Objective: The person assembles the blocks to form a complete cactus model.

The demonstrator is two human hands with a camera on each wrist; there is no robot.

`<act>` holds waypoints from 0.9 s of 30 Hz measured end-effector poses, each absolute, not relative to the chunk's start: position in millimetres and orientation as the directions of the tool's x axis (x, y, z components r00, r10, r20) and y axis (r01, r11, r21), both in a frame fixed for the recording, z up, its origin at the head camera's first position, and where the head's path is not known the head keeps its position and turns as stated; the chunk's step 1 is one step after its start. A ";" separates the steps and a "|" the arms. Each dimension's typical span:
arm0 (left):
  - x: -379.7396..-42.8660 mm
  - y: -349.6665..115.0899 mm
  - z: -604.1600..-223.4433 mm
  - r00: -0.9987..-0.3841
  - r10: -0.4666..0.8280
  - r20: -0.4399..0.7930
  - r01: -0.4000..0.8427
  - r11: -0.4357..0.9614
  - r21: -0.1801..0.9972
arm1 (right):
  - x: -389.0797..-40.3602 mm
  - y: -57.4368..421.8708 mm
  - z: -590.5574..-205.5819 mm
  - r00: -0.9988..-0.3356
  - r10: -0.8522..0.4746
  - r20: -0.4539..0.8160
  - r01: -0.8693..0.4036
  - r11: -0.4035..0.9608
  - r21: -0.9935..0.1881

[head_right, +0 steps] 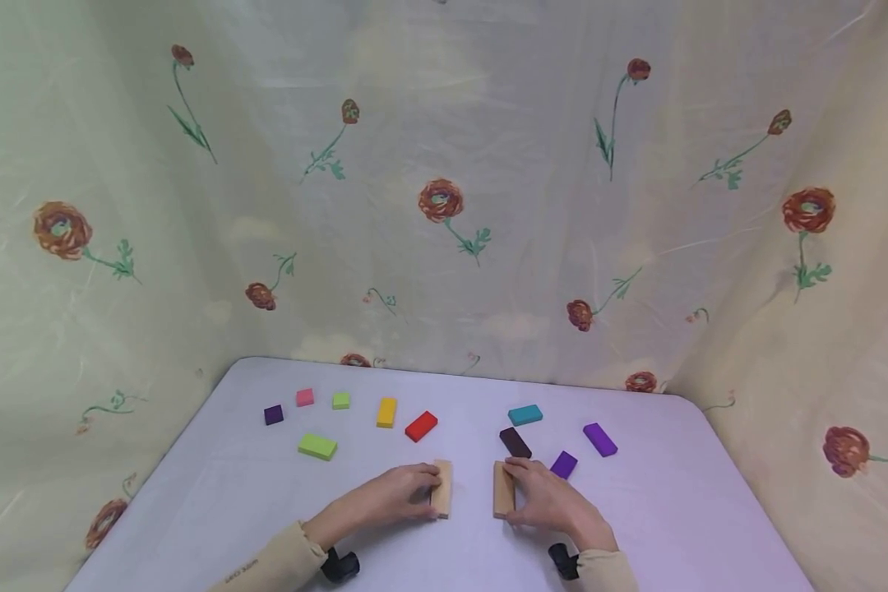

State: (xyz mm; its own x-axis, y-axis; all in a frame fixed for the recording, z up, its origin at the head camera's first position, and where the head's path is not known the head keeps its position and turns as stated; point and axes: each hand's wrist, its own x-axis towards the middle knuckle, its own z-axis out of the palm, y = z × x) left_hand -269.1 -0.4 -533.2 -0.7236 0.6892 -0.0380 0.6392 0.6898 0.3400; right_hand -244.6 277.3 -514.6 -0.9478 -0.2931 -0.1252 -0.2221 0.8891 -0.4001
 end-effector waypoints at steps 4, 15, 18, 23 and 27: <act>-261.9 5.4 -532.0 -0.710 0.703 -0.040 0.658 0.683 0.318 | -245.3 277.2 -515.4 -0.950 -0.280 -0.138 -0.206 0.895 -0.395; -244.4 12.0 -525.4 -0.694 0.719 -0.036 0.677 0.668 0.309 | -245.1 278.6 -514.0 -0.950 -0.275 -0.150 -0.196 0.896 -0.397; -241.8 14.0 -526.9 -0.685 0.728 -0.032 0.689 0.661 0.298 | -245.0 279.6 -514.5 -0.950 -0.277 -0.147 -0.200 0.897 -0.395; -235.5 15.4 -528.9 -0.667 0.744 -0.027 0.714 0.650 0.260 | -245.4 279.5 -516.4 -0.949 -0.294 -0.119 -0.228 0.893 -0.388; -227.6 15.3 -528.2 -0.656 0.754 -0.036 0.727 0.645 0.237 | -244.7 278.8 -516.0 -0.949 -0.298 -0.104 -0.236 0.890 -0.390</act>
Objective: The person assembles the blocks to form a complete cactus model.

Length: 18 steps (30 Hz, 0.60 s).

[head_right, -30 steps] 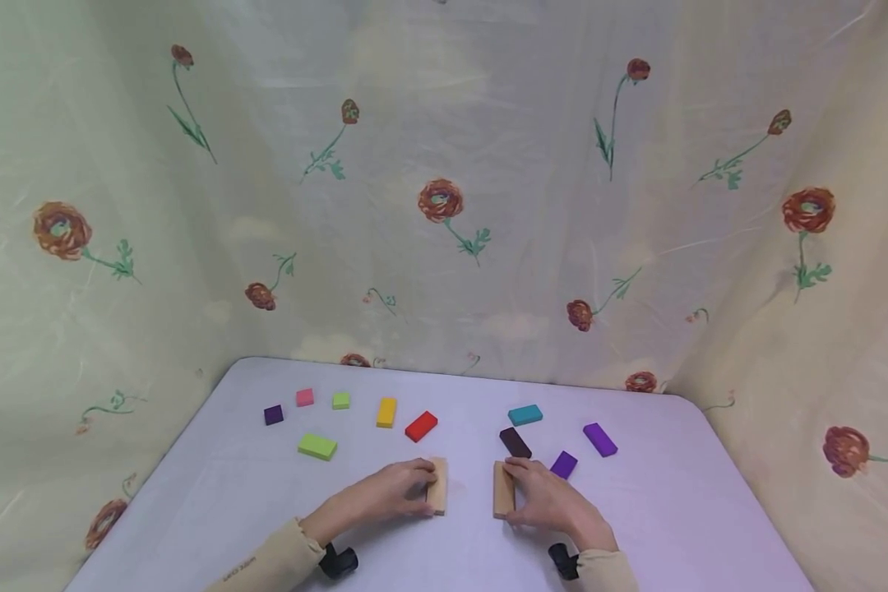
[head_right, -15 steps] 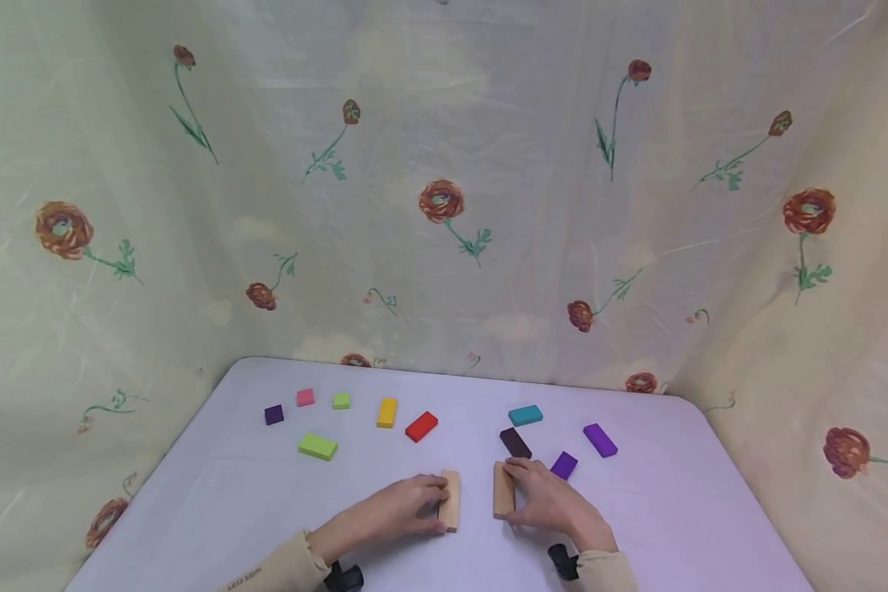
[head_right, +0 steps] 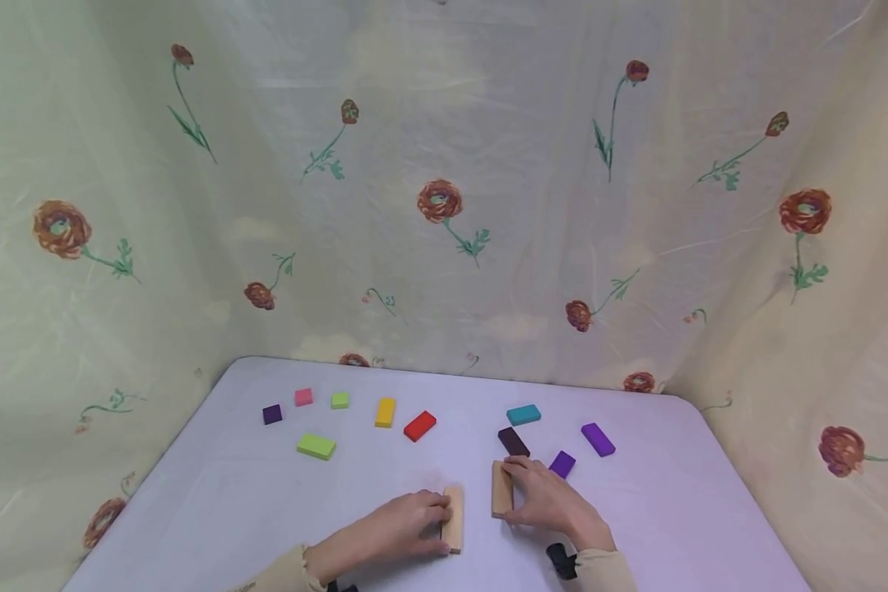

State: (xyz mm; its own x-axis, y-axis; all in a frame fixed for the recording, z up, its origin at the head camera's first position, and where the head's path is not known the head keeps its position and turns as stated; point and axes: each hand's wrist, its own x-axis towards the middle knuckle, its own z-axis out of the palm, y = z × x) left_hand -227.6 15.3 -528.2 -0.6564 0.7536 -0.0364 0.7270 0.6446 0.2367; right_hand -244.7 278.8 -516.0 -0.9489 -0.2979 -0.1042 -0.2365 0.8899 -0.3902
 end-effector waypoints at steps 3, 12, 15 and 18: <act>-221.1 14.4 -527.5 -0.642 0.765 -0.050 0.737 0.634 0.234 | -244.6 278.6 -515.4 -0.950 -0.292 -0.113 -0.228 0.892 -0.391; -208.4 12.8 -524.7 -0.601 0.797 -0.062 0.767 0.597 0.236 | -244.9 277.8 -513.5 -0.950 -0.293 -0.109 -0.232 0.895 -0.382; -205.4 12.6 -523.5 -0.593 0.803 -0.065 0.777 0.591 0.218 | -245.0 277.7 -513.7 -0.949 -0.293 -0.115 -0.227 0.892 -0.391; -203.6 12.6 -522.8 -0.594 0.802 -0.064 0.779 0.593 0.204 | -245.8 278.4 -514.7 -0.949 -0.292 -0.123 -0.223 0.891 -0.395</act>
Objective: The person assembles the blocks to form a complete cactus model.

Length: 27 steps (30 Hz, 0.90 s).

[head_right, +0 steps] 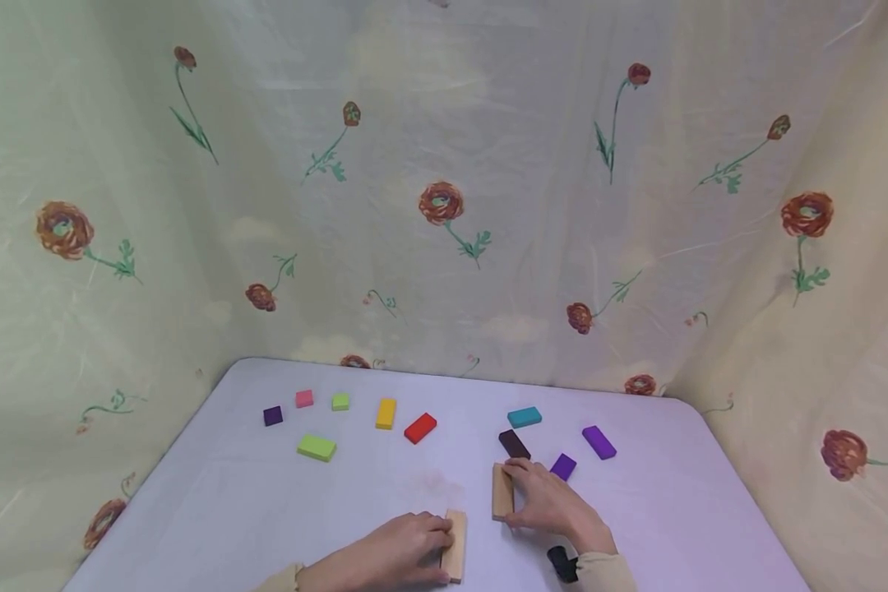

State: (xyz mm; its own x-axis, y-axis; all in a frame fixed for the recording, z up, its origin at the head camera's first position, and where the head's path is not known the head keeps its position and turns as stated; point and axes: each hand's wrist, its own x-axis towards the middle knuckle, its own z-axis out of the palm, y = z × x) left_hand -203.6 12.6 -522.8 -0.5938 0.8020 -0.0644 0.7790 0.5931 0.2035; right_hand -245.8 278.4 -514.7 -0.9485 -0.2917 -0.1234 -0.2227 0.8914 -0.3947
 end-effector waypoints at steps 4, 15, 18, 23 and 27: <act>-203.4 12.7 -523.4 -0.596 0.800 -0.059 0.778 0.595 0.203 | -247.7 279.3 -516.3 -0.948 -0.293 -0.127 -0.224 0.893 -0.390; -203.8 12.4 -523.6 -0.601 0.798 -0.046 0.775 0.596 0.209 | -250.6 278.6 -519.6 -0.953 -0.266 -0.148 -0.194 0.905 -0.378; -204.2 13.2 -524.4 -0.604 0.794 -0.060 0.769 0.601 0.217 | -251.1 277.1 -520.7 -0.957 -0.251 -0.143 -0.184 0.910 -0.371; -204.5 14.2 -524.9 -0.609 0.790 -0.073 0.762 0.608 0.223 | -252.3 275.3 -522.0 -0.963 -0.237 -0.125 -0.179 0.916 -0.358; -204.0 13.9 -524.8 -0.608 0.791 -0.070 0.763 0.606 0.225 | -253.2 274.8 -522.9 -0.965 -0.233 -0.121 -0.178 0.918 -0.354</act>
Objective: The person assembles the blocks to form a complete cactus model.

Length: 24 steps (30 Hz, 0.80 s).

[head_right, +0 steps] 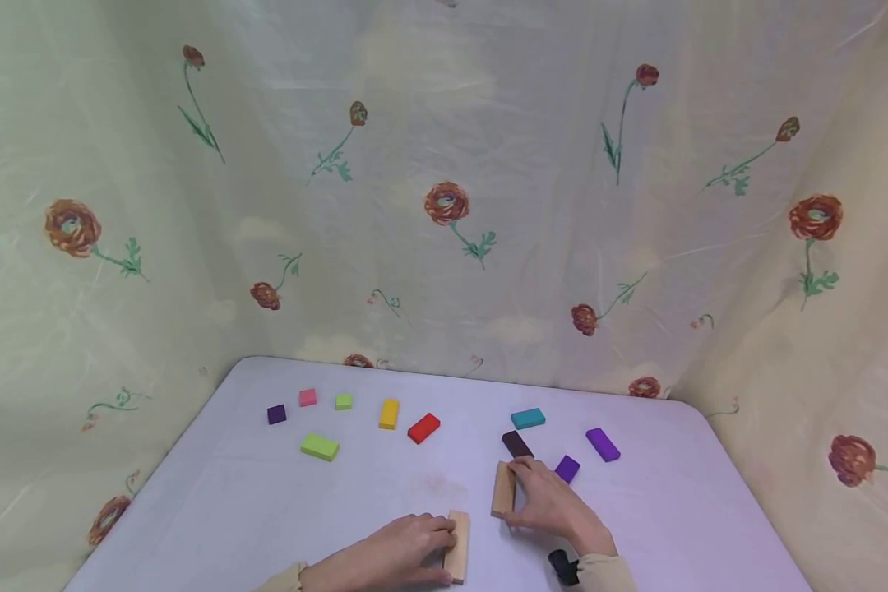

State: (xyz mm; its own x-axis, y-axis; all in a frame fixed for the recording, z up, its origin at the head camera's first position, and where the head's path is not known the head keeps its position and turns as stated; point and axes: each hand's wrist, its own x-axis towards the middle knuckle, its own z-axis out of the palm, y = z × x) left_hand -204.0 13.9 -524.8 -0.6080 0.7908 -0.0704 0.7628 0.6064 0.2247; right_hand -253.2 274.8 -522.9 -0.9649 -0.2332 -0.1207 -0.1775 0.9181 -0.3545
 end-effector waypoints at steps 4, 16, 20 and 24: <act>-203.5 13.2 -524.6 -0.602 0.795 -0.071 0.767 0.601 0.225 | -254.2 274.5 -524.6 -0.967 -0.230 -0.105 -0.179 0.917 -0.357; -205.1 11.0 -525.4 -0.589 0.807 -0.055 0.780 0.585 0.222 | -260.1 261.8 -521.2 -0.969 -0.246 -0.023 -0.218 0.895 -0.390; -205.0 10.8 -525.1 -0.584 0.810 -0.053 0.784 0.580 0.224 | -262.8 254.8 -519.8 -0.961 -0.277 -0.002 -0.255 0.886 -0.387; -205.4 11.4 -524.8 -0.583 0.811 -0.044 0.789 0.579 0.208 | -267.7 247.9 -518.8 -0.954 -0.298 0.017 -0.283 0.885 -0.370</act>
